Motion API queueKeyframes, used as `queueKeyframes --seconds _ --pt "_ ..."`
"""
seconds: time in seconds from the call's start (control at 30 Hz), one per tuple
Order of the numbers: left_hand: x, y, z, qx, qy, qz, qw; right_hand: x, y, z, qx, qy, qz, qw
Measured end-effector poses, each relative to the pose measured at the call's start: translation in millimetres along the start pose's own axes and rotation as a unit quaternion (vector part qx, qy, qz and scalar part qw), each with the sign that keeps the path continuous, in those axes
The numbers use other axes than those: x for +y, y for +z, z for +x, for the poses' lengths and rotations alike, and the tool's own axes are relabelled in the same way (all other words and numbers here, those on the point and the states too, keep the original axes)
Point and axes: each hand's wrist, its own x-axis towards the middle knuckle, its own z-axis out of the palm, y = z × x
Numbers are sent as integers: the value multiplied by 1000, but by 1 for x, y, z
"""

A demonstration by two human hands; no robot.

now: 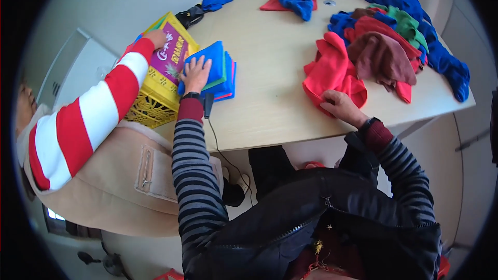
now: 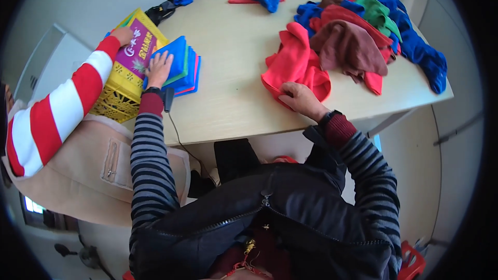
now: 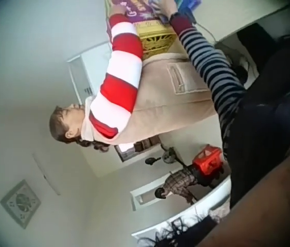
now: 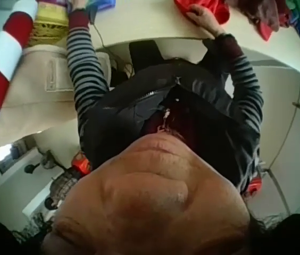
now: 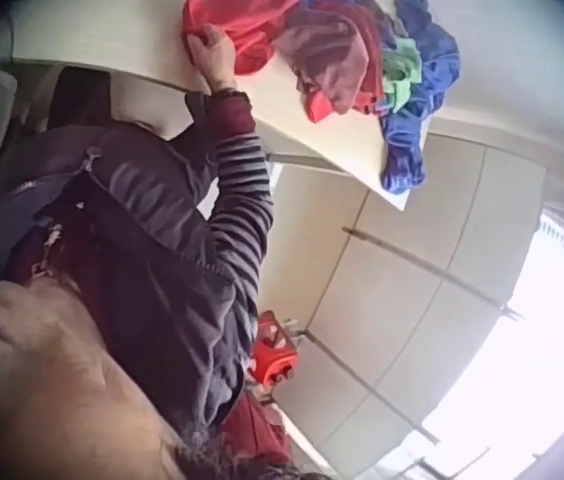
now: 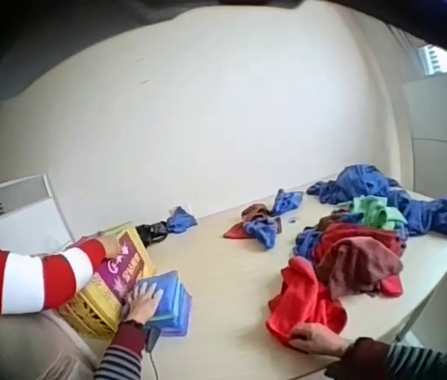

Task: The person folds a blue cloth by hand, places it on a stack, and then picks up a red cloth from a pile. They spread the red cloth out, fold it into a smaller square, and place it on the table.

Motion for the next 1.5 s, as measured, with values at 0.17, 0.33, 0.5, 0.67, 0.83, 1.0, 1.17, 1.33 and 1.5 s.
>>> queueKeyframes --seconds 0.17,0.33,0.5,0.67,0.83,1.0,1.17,1.33,1.5 --pt "81 7 -38 169 245 -23 954 -13 1 -6 74 -86 -102 988" --pt "178 42 -113 -137 228 -311 913 -38 16 -7 76 -143 -166 973" --pt "219 41 -125 -438 56 -470 764 -33 12 -5 44 -139 -163 976" --pt "203 33 -83 -375 44 -593 711 1 -19 -10 110 -108 -205 967" --pt "190 35 -46 -326 14 -663 674 49 -60 -6 235 -35 -307 922" --pt "208 66 -30 -334 4 -683 650 77 -65 2 111 74 -220 966" --pt "258 106 -10 -319 11 -687 652 122 -66 33 77 131 -318 936" --pt "318 160 32 -300 24 -681 668 189 -93 49 38 110 -414 903" --pt "391 237 95 -285 15 -680 675 318 -151 100 85 124 -421 895"
